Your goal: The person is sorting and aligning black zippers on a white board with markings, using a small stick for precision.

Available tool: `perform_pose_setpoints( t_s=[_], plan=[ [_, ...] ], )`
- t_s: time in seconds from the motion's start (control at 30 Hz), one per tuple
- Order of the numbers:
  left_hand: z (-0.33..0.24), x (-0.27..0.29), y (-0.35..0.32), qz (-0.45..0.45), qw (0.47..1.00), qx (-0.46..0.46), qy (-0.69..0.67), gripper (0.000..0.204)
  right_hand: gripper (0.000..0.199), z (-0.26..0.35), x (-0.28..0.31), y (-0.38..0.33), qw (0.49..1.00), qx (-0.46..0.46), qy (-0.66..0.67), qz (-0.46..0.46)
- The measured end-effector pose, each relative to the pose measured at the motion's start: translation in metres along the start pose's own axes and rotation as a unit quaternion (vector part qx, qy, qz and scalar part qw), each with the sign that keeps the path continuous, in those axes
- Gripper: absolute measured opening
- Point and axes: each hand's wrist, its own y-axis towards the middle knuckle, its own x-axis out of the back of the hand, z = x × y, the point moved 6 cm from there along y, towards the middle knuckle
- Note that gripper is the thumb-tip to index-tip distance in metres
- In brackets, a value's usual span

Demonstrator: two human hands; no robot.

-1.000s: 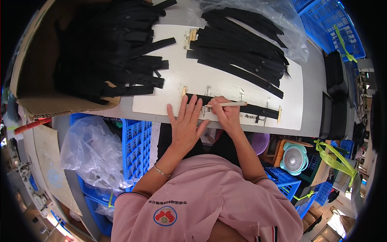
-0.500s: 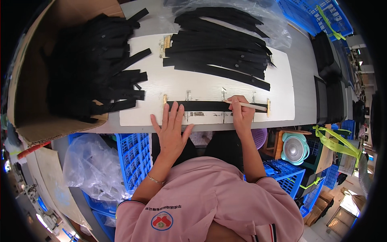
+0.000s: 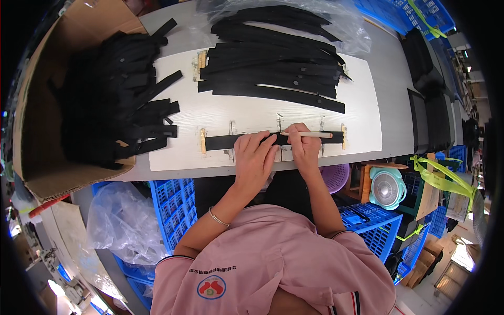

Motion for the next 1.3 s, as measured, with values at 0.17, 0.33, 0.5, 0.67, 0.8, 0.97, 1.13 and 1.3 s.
perform_pose_setpoints(
  t_s=[0.17, 0.33, 0.5, 0.67, 0.8, 0.97, 1.13, 1.3],
  plan=[
    [0.006, -0.008, 0.005, -0.006, 1.0, 0.008, 0.01, 0.018, 0.021, 0.004, 0.0, 0.0, 1.0, 0.014, 0.007, 0.007],
    [0.006, -0.009, 0.005, -0.013, 1.0, 0.007, 0.014, 0.017, 0.024, 0.007, 0.002, 0.0, 0.999, 0.037, 0.018, 0.001],
    [0.006, -0.009, 0.006, -0.018, 1.0, 0.005, 0.022, 0.017, 0.03, 0.012, 0.002, 0.002, 0.998, 0.068, 0.01, 0.012],
    [0.004, -0.011, 0.006, -0.017, 1.0, -0.005, 0.02, 0.017, 0.029, 0.005, 0.001, 0.001, 0.994, 0.09, -0.036, 0.04],
    [0.006, -0.011, 0.002, -0.014, 1.0, -0.002, 0.027, 0.015, 0.026, 0.004, 0.007, -0.007, 0.996, 0.031, 0.072, 0.038],
    [0.005, -0.011, 0.003, -0.01, 1.0, -0.008, 0.027, 0.014, 0.029, 0.001, 0.068, -0.005, 0.994, 0.0, 0.095, -0.063],
    [0.0, -0.015, 0.006, 0.001, 0.999, 0.002, 0.043, 0.016, 0.027, -0.041, 0.105, 0.008, 0.99, -0.052, 0.058, -0.115],
    [-0.02, -0.037, 0.022, 0.025, 1.0, 0.004, 0.004, 0.018, 0.028, -0.045, 0.101, 0.011, 0.994, -0.04, 0.04, -0.095]
  ],
)
